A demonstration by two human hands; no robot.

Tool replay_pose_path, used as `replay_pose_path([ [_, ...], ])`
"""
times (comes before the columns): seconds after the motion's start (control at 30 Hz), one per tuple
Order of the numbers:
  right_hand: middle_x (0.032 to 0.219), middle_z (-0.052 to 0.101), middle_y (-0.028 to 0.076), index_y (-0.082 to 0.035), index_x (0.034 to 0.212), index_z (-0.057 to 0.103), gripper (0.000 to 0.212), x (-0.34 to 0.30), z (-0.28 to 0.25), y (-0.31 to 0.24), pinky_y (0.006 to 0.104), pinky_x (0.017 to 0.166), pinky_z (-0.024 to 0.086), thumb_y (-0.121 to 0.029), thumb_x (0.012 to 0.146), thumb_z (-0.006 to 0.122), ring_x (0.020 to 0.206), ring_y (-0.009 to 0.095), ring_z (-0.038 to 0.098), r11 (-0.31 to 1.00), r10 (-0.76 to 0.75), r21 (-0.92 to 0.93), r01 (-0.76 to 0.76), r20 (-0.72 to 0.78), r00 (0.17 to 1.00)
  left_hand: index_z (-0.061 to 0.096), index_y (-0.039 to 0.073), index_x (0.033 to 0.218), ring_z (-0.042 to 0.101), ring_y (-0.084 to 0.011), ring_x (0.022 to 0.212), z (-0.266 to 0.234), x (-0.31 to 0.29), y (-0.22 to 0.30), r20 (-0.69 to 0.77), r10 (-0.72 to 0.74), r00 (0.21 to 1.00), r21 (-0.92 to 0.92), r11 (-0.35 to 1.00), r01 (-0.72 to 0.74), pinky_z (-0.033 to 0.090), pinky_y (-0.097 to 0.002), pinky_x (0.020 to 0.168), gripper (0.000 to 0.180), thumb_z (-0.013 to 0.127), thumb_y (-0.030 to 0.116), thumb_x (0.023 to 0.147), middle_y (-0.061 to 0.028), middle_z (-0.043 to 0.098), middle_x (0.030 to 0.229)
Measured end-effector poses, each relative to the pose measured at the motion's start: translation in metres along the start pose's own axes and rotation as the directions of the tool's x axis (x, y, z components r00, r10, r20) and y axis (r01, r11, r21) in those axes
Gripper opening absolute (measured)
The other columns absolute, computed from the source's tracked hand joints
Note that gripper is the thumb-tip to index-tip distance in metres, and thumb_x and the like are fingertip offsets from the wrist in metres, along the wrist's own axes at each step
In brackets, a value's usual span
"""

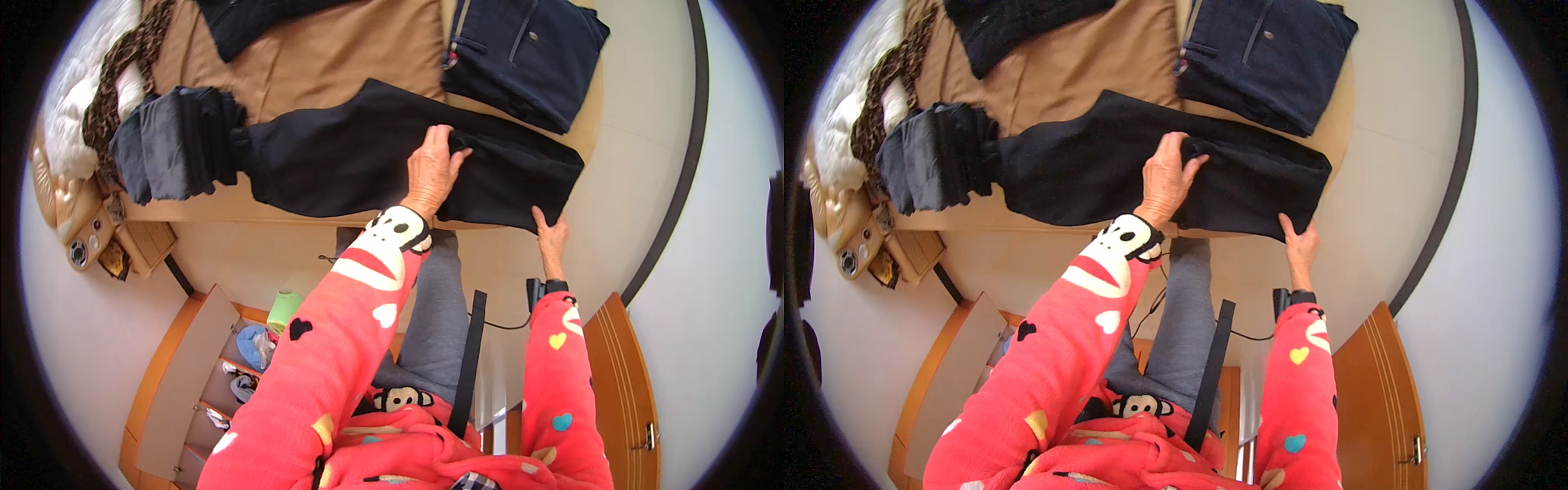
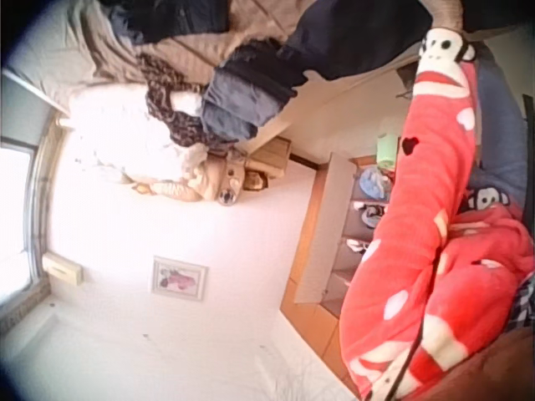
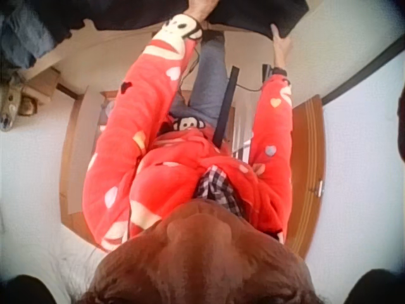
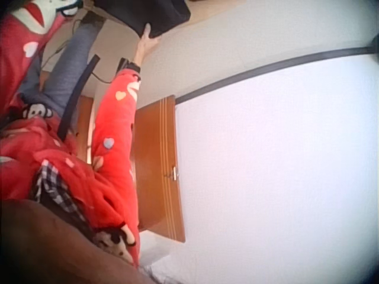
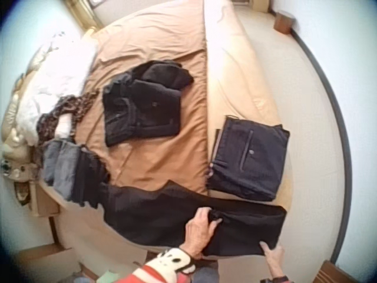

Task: The person folds several pairs of pants on a bed, including grey, dark blue, and black trousers. After folding each pair, the person places them into a wardrobe shelf.

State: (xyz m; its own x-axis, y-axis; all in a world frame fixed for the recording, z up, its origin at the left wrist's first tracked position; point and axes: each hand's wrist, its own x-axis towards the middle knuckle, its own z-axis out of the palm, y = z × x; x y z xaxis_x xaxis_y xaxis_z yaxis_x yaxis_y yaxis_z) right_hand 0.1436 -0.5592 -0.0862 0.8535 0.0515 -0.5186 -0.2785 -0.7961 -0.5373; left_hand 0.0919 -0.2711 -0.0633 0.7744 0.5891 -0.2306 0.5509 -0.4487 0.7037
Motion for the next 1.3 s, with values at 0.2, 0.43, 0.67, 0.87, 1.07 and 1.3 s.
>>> replay_pose_path([
  [0.2,0.11,0.068,0.011,0.005,0.116,0.062,0.053,-0.001,-0.023,-0.005,0.0339,0.092,0.047,-0.033,0.083,0.077,0.098,0.02,0.062,0.985,0.114,0.103,-0.136,0.195,0.974,0.056,0.0,0.104,0.062,-0.0423,0.087,-0.02,0.0,0.004,-0.025,-0.01,1.0,-0.151,0.988,0.006,0.052,-0.0423,0.072,0.033,0.073,0.018,0.081,-0.0221,0.064,0.092],
  [0.43,0.111,0.068,0.012,0.004,0.12,0.058,0.06,0.003,-0.011,-0.017,0.0337,0.092,0.047,-0.032,0.078,0.081,0.101,0.021,0.063,0.991,0.071,0.093,-0.096,0.243,0.967,0.058,-0.001,0.104,0.063,-0.0417,0.087,-0.034,0.003,-0.01,-0.086,-0.03,0.996,-0.177,0.984,0.014,0.052,-0.0415,0.075,0.034,0.074,0.018,0.081,-0.0237,0.064,0.092],
  [0.67,0.111,0.065,0.012,0.004,0.121,0.056,0.064,0.0,-0.013,-0.018,0.0347,0.093,0.046,-0.043,0.082,0.075,0.102,0.022,0.06,0.987,0.089,0.113,-0.116,0.219,0.972,0.056,0.0,0.104,0.061,-0.044,0.088,-0.043,0.004,-0.025,-0.028,-0.023,0.999,-0.2,0.98,0.017,0.051,-0.0437,0.073,0.034,0.073,0.019,0.082,-0.0235,0.063,0.094],
  [0.87,0.104,0.062,0.009,0.006,0.123,0.054,0.068,0.002,-0.014,-0.026,0.0306,0.086,0.046,-0.048,0.085,0.071,0.096,0.018,0.057,0.956,0.184,0.179,-0.234,0.256,0.949,0.057,0.001,0.107,0.065,-0.0386,0.086,-0.074,0.001,-0.04,-0.052,-0.063,0.997,-0.145,0.988,0.055,0.051,-0.0394,0.075,0.034,0.072,0.019,0.084,-0.0217,0.065,0.091],
  [1.07,0.104,0.069,0.01,0.005,0.116,0.06,0.055,0.004,0.005,-0.03,0.0313,0.087,0.049,-0.036,0.082,0.076,0.094,0.017,0.063,0.969,0.117,0.183,-0.168,0.264,0.958,0.057,0.001,0.106,0.063,-0.0394,0.088,-0.082,0.005,-0.06,-0.059,-0.106,0.993,-0.07,0.992,0.102,0.051,-0.0414,0.076,0.036,0.073,0.024,0.083,-0.0201,0.065,0.094],
  [1.3,0.109,0.067,0.01,0.004,0.12,0.059,0.059,0.006,0.002,-0.031,0.0305,0.09,0.048,-0.039,0.083,0.075,0.098,0.017,0.062,0.944,0.162,0.227,-0.24,0.313,0.936,0.056,0.001,0.106,0.064,-0.0394,0.088,-0.08,0.007,-0.059,-0.064,-0.098,0.993,-0.044,0.994,0.095,0.051,-0.0418,0.076,0.037,0.072,0.027,0.084,-0.0209,0.066,0.094],
])
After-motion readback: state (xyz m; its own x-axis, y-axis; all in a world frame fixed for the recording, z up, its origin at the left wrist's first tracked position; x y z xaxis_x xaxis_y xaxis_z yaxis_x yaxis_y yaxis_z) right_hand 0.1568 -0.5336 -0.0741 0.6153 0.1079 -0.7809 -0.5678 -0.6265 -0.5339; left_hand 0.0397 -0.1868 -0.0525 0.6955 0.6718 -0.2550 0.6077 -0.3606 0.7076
